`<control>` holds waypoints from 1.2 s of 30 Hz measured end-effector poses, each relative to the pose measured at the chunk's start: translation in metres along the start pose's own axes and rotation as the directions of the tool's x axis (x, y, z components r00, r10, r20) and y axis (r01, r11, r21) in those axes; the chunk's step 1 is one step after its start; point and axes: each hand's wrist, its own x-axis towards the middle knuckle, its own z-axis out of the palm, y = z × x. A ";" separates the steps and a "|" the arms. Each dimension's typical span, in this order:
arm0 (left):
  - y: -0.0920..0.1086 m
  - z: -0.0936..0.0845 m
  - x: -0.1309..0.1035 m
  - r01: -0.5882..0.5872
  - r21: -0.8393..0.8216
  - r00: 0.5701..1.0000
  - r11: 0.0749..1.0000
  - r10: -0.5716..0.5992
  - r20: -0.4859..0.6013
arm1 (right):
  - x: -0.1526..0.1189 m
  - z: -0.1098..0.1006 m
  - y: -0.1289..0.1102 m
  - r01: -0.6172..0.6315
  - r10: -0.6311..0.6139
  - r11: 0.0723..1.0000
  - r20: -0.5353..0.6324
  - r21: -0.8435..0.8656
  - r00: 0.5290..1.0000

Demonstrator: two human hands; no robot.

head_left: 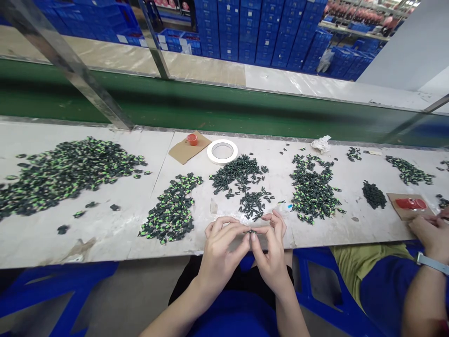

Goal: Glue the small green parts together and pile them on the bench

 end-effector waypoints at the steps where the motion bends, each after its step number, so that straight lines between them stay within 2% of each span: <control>1: -0.001 0.000 0.001 0.021 -0.019 1.000 1.000 -0.021 0.005 | 0.000 0.000 0.000 -0.005 0.005 1.000 0.000 0.004 1.000; 4: -0.004 -0.003 0.005 0.154 -0.162 0.987 0.975 -0.144 0.072 | 0.000 0.000 0.001 -0.037 0.036 0.999 0.023 0.035 0.999; 7: -0.008 -0.005 0.010 0.305 -0.353 0.949 0.885 -0.249 0.195 | 0.000 -0.001 0.001 -0.122 0.114 0.983 0.067 0.137 0.991; 10: -0.010 -0.005 0.011 0.360 -0.432 0.930 0.827 -0.283 0.233 | 0.001 -0.001 0.001 -0.221 0.204 0.934 0.090 0.280 0.975; 13: -0.010 -0.004 0.011 0.371 -0.421 0.927 0.828 -0.302 0.223 | 0.001 -0.001 -0.001 -0.254 0.240 0.910 0.081 0.329 0.967; 20: -0.010 -0.005 0.011 0.348 -0.313 0.932 0.884 -0.291 0.215 | 0.000 -0.001 -0.010 -0.146 0.145 0.985 0.014 0.090 0.989; 26: -0.003 0.002 0.008 0.324 -0.279 0.937 0.904 -0.266 0.225 | -0.006 0.009 -0.001 -0.035 0.034 0.999 -0.041 -0.030 0.999; 29: -0.003 0.004 0.009 0.296 -0.259 0.939 0.919 -0.231 0.254 | -0.007 0.006 0.003 -0.004 -0.008 0.995 -0.118 -0.103 0.993; 32: -0.018 -0.004 0.015 0.263 -0.137 0.942 0.955 -0.223 0.251 | -0.004 -0.008 0.011 -0.005 -0.057 0.977 -0.287 -0.213 0.956; 34: -0.036 -0.015 0.019 0.267 0.047 0.953 0.962 -0.271 0.138 | 0.000 -0.022 0.022 -0.063 -0.070 0.957 -0.437 -0.282 0.897; 36: -0.057 -0.028 0.023 0.296 0.251 0.955 0.922 -0.290 -0.059 | 0.006 -0.036 0.038 -0.168 -0.053 0.931 -0.574 -0.325 0.817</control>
